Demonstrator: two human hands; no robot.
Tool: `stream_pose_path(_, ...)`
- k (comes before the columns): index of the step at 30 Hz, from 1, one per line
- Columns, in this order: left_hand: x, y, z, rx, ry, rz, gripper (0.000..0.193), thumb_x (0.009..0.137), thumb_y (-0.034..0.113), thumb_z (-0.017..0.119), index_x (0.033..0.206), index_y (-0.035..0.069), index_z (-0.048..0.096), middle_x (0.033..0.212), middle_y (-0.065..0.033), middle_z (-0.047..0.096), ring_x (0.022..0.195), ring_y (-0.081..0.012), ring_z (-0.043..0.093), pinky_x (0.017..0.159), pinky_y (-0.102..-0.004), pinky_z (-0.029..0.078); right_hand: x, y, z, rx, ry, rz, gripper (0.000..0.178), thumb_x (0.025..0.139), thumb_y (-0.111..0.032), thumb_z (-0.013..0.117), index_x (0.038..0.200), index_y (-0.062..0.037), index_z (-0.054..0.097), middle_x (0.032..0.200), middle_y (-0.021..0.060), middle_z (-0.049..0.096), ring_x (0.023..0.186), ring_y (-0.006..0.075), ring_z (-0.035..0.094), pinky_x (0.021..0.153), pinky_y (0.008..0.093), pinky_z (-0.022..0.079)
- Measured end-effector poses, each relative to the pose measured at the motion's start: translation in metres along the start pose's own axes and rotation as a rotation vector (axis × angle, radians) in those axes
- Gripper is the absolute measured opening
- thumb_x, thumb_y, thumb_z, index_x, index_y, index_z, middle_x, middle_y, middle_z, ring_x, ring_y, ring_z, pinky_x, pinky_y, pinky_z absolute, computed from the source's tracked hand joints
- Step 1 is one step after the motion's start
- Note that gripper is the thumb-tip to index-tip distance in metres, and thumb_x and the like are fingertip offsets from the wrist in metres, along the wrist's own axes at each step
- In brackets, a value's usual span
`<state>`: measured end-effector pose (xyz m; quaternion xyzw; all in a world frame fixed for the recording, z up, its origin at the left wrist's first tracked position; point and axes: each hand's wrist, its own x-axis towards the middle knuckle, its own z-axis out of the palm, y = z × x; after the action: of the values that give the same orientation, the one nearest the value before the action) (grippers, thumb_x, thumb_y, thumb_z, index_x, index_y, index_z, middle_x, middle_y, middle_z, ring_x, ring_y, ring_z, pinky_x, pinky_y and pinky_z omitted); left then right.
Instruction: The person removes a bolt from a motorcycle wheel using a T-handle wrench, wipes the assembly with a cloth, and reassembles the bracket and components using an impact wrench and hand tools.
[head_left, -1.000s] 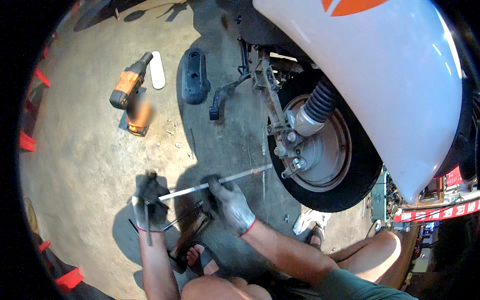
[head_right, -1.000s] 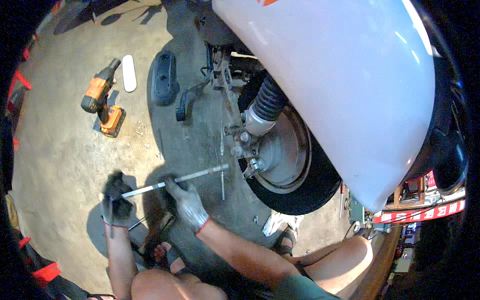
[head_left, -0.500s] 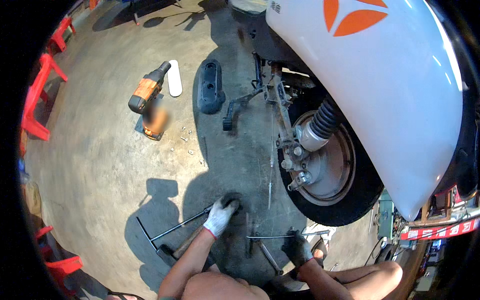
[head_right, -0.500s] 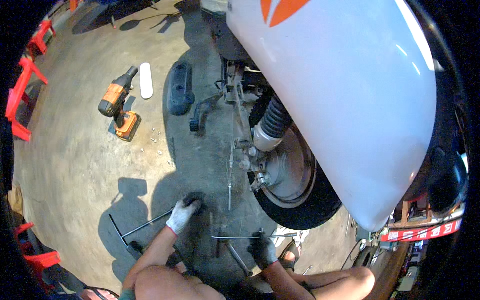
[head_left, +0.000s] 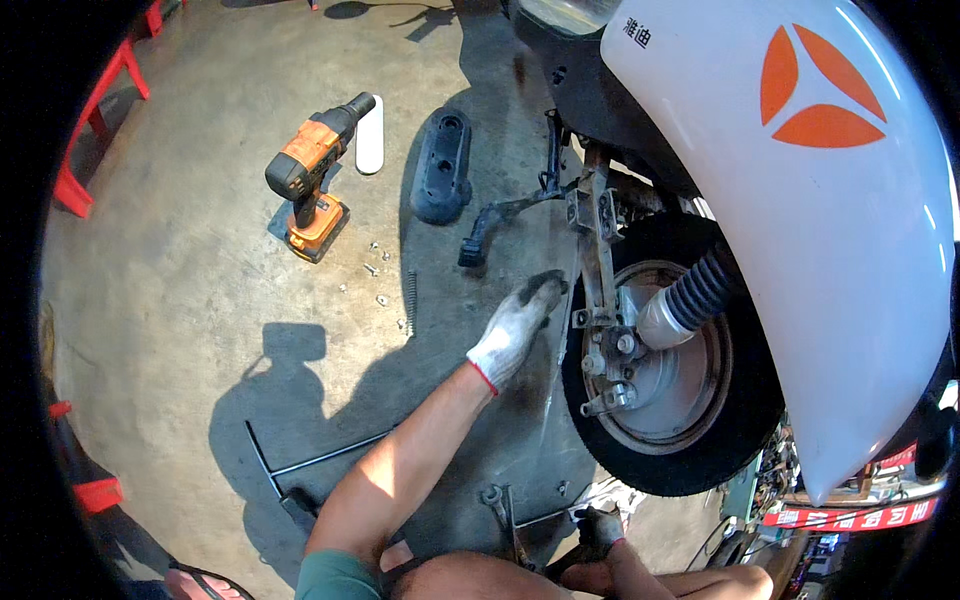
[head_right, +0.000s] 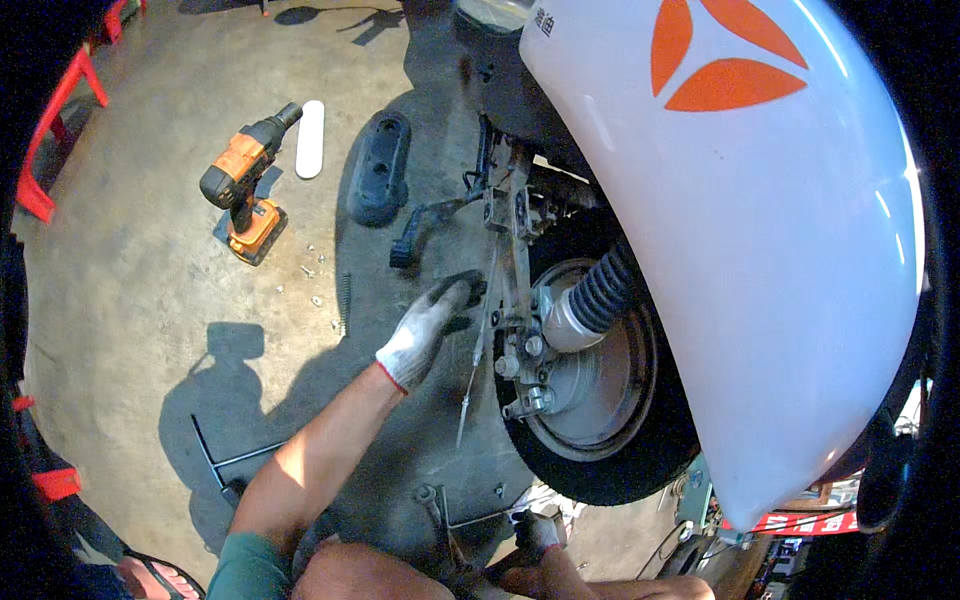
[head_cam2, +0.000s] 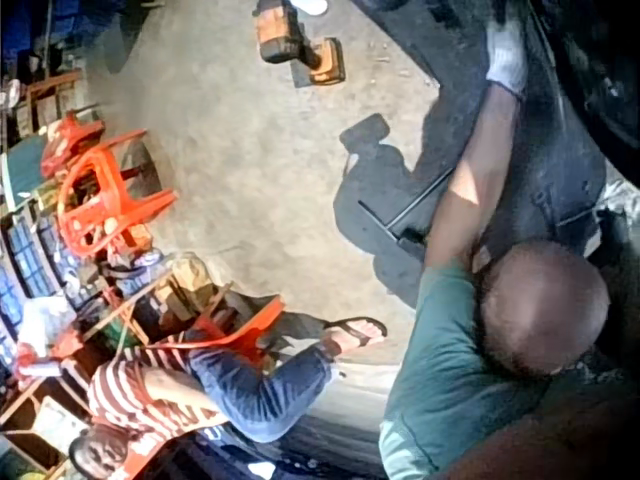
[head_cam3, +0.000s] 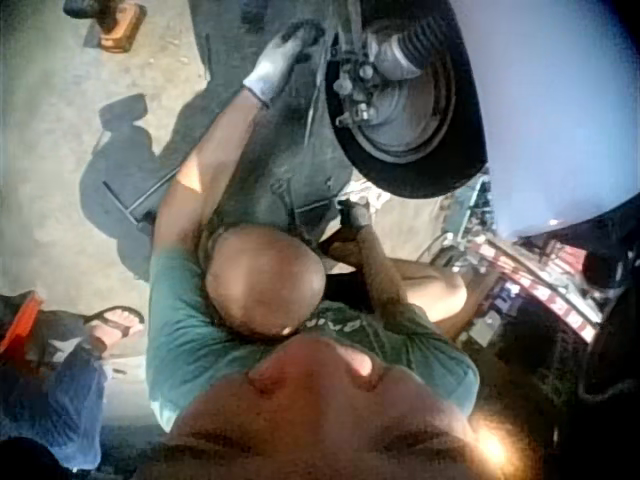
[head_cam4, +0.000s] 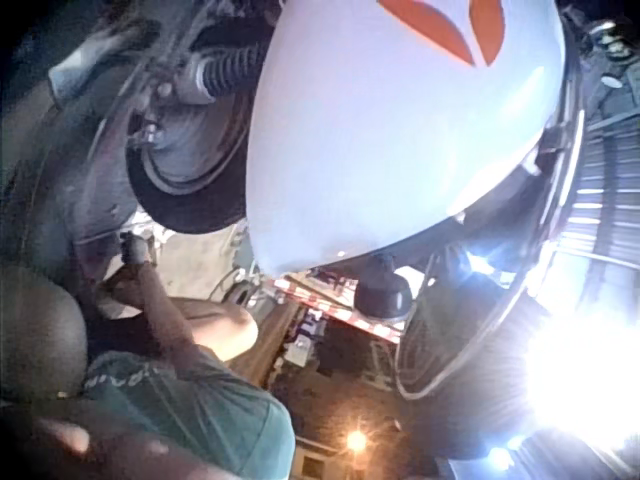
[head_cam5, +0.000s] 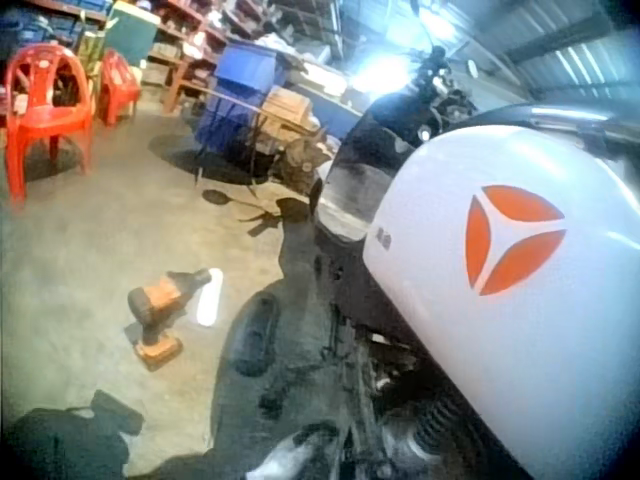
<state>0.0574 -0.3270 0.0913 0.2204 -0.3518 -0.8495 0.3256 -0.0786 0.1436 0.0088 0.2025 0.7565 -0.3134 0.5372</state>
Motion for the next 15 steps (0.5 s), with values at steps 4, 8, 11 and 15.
stream_pose_path(4,0.019,-0.008,0.009,-0.377,-0.191,-0.188,0.042,0.099,0.035,0.047,0.127,0.004,0.053,0.120,-0.0091,0.061,0.111,-0.0204,0.056,0.097,-0.0372,0.044,-0.047,-0.041,0.037,-0.091,0.068,-0.287,0.028,0.097,-0.024,0.051,0.102,-0.0009,0.066,0.070,0.0061,0.059,0.055,0.0153,0.054,0.050,0.0288,0.045)
stream_pose_path(8,0.031,-0.021,0.018,-0.621,-0.283,-0.272,0.038,0.099,0.034,0.048,0.120,0.003,0.056,0.108,-0.0092,0.065,0.096,-0.0199,0.064,0.087,-0.0360,0.052,-0.082,-0.074,0.073,-0.053,-0.106,-0.447,0.031,0.096,-0.025,0.055,0.105,0.0025,0.064,0.077,0.0082,0.062,0.065,0.0170,0.059,0.059,0.0302,0.050)
stream_pose_path(11,0.034,-0.024,0.022,-0.623,-0.284,-0.274,0.036,0.098,0.031,0.051,0.119,0.002,0.056,0.104,-0.0084,0.066,0.090,-0.0194,0.065,0.082,-0.0343,0.054,-0.086,-0.084,0.099,-0.096,-0.223,-0.544,0.031,0.099,-0.020,0.050,0.118,0.0027,0.058,0.099,0.0129,0.064,0.086,0.0232,0.062,0.073,0.0346,0.051)
stream_pose_path(15,0.036,-0.016,0.031,-0.493,-0.206,-0.207,0.035,0.096,0.028,0.053,0.118,0.001,0.056,0.099,-0.0068,0.066,0.083,-0.0165,0.065,0.078,-0.0319,0.054,-0.118,-0.119,0.161,0.118,-0.266,-0.666,0.044,0.100,-0.031,0.045,0.133,-0.0019,0.045,0.125,0.0147,0.056,0.109,0.0286,0.057,0.089,0.0399,0.047)
